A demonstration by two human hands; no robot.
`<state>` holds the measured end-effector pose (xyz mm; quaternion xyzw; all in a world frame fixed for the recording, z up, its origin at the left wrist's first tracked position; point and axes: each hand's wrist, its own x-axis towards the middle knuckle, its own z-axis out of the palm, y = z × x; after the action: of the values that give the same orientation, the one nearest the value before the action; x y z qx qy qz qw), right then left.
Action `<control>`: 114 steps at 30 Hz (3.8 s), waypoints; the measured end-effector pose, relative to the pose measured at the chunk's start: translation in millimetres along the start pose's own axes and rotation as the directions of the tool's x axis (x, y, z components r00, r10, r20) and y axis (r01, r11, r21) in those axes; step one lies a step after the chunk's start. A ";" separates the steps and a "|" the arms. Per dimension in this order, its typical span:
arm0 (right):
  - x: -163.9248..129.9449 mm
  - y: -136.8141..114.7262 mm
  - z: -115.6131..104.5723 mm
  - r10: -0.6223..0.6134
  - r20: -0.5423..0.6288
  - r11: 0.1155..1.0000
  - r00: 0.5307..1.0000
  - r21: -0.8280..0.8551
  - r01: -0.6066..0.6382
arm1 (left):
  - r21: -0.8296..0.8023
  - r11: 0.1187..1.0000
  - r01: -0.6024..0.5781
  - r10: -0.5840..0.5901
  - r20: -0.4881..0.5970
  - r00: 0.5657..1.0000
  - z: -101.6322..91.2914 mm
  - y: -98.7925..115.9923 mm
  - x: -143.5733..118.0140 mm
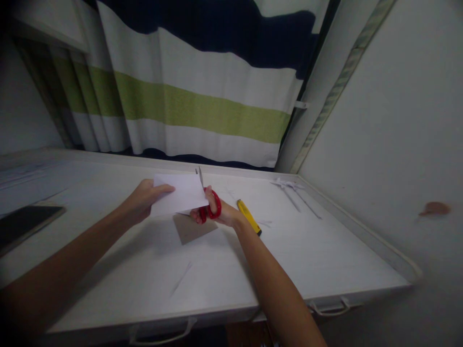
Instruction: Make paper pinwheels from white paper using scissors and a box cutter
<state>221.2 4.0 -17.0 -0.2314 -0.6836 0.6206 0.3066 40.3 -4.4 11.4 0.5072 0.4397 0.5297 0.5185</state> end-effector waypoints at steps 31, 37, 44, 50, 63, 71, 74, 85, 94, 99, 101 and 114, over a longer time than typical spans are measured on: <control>5.5 -3.4 -5.7 -0.097 -0.468 0.995 0.878 -0.072 0.071 | 0.047 0.999 -0.023 0.024 -0.019 1.000 3.0 -6.2 1.3; -4.8 3.5 -49.5 -0.023 -0.797 0.818 0.604 -0.363 -0.447 | 0.079 0.996 -0.041 0.039 0.027 0.999 -4.0 -12.0 7.2; 2.2 13.4 -40.4 -0.016 -0.758 0.836 0.651 -0.367 -0.407 | 0.102 0.989 -0.111 0.110 0.013 0.994 -10.6 -19.5 17.8; 10.6 0.4 -4.6 -0.115 -0.518 0.992 0.847 -0.099 0.074 | 0.109 0.990 -0.088 0.084 0.039 0.996 -12.3 -19.0 17.8; 11.6 0.3 -1.0 -0.100 -0.631 0.994 0.769 -0.031 0.103 | -0.331 0.944 -0.012 0.033 0.057 0.998 -8.3 -8.3 18.6; 12.5 4.9 -9.4 -0.137 -0.648 0.980 0.749 0.020 0.197 | -0.273 0.962 0.024 0.027 0.181 0.983 -9.8 -12.6 15.9; 11.8 3.5 -10.1 -0.143 -0.661 0.978 0.737 0.020 0.208 | -0.266 0.962 0.058 0.008 0.240 0.971 -9.5 -13.3 13.6; 12.3 -1.3 -9.8 -0.246 -0.690 0.955 0.680 -0.053 0.291 | -0.199 0.974 0.113 -0.040 0.336 0.941 -1.2 -13.2 6.2; 11.0 -3.8 -13.9 -0.259 -0.731 0.956 0.631 -0.103 0.274 | -0.218 0.968 0.128 -0.046 0.344 0.938 0.3 -13.3 6.1; 11.0 -5.3 -13.1 -0.285 -0.725 0.949 0.627 -0.119 0.293 | -0.244 0.957 0.155 -0.043 0.411 0.911 7.0 -14.4 1.4; 11.1 -5.6 -13.2 -0.288 -0.729 0.948 0.621 -0.124 0.293 | -0.256 0.954 0.158 -0.043 0.406 0.913 9.1 -14.0 0.1; 10.6 -4.5 -17.7 -0.313 -0.736 0.943 0.601 -0.163 0.291 | -0.334 0.933 0.138 -0.032 0.304 0.952 12.3 -14.7 1.1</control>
<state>226.5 23.4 -10.3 -0.3523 -0.5318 0.3987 0.6589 54.1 -3.0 -1.8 0.4598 0.2781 0.4953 0.6826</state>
